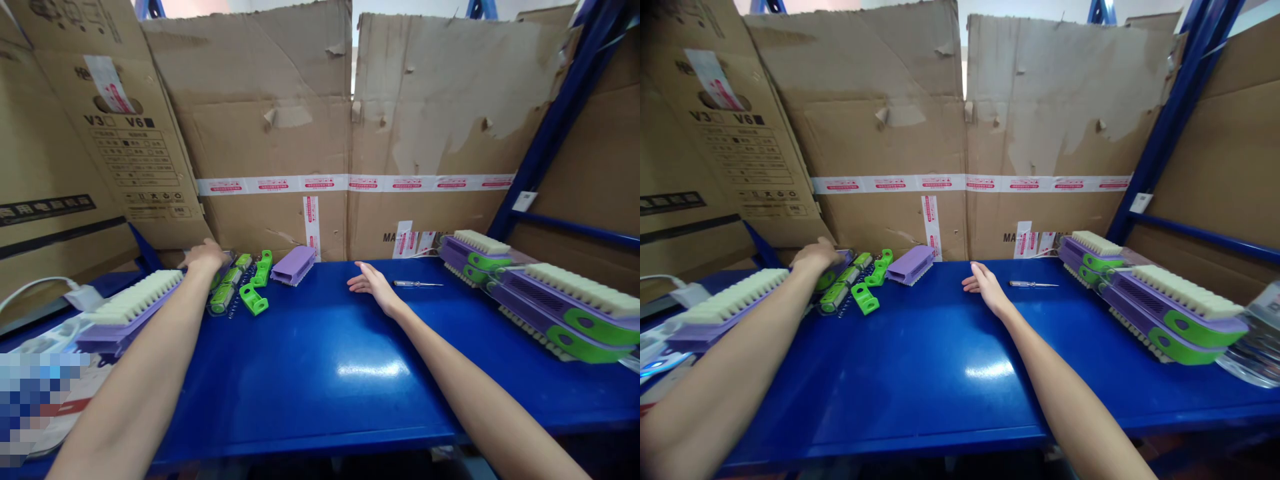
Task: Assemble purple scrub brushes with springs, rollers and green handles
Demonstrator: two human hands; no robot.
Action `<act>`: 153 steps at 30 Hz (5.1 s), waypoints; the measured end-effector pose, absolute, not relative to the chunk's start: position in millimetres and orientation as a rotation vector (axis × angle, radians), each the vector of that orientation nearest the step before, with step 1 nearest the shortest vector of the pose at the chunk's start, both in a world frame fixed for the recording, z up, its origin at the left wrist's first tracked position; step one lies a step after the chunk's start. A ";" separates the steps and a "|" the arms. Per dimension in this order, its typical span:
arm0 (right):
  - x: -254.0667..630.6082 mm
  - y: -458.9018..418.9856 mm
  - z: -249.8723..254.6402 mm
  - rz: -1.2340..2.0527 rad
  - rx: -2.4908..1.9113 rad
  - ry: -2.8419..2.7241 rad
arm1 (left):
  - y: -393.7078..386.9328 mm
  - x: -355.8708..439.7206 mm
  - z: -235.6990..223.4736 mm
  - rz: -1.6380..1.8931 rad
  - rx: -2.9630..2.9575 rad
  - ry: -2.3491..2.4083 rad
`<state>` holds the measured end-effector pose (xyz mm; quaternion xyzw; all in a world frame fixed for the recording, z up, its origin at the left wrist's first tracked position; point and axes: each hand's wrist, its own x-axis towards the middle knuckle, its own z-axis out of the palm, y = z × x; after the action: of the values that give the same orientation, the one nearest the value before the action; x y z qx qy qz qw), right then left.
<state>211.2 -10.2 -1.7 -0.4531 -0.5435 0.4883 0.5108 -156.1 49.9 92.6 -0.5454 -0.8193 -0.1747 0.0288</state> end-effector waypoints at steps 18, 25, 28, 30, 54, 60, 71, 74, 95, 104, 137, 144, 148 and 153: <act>213.5 -4.2 -7.6 0.998 -1.131 -1.302 | 12.2 7.1 25.7 -0.600 -2.573 -1.745; 221.0 2.0 -12.0 0.873 -1.116 -1.281 | -0.2 -7.7 19.7 -0.757 -2.706 -1.355; 218.6 1.0 -12.2 0.935 -1.111 -1.286 | -16.0 0.2 21.9 -0.808 -2.570 -1.223; 216.7 -0.2 -12.2 0.954 -1.108 -1.293 | -27.8 9.5 25.0 -0.804 -2.560 -1.157; 216.0 2.8 -16.6 0.927 -1.125 -1.346 | -59.5 -45.0 58.2 0.096 -2.055 -1.958; 215.8 0.2 -11.1 0.740 -1.110 -1.313 | -76.6 -66.3 57.1 -0.004 -2.284 -1.921; 205.8 -14.5 13.0 1.127 -0.829 -1.141 | -28.1 22.7 51.3 -1.004 -2.878 -1.200; 208.7 -16.8 19.8 1.173 -0.771 -1.094 | -14.0 40.1 43.6 -1.168 -2.953 -1.204; 209.4 -8.9 2.5 1.082 -1.212 -1.100 | -15.1 -4.5 39.8 -0.465 -2.604 -1.128; 208.7 -3.5 -5.9 1.149 -1.198 -1.165 | -7.1 23.8 36.9 -0.420 -2.576 -1.265; 196.9 -20.2 -7.7 0.495 -1.087 -1.596 | -1.8 17.3 4.7 -0.675 -2.414 -1.137; 191.3 -23.1 -7.3 0.444 -1.080 -1.555 | -4.0 17.6 4.0 -0.741 -2.372 -1.176; 188.9 -24.9 -6.2 0.390 -1.085 -1.553 | -4.0 17.8 3.4 -0.796 -2.362 -1.138; 188.4 -24.5 -4.8 0.371 -1.133 -1.520 | -2.8 16.0 4.7 -0.889 -2.368 -1.062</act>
<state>188.4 -24.5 -4.8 -0.4822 -0.6474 0.1578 0.5687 16.0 -2.8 4.7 -0.8461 -0.3796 -0.3176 0.1977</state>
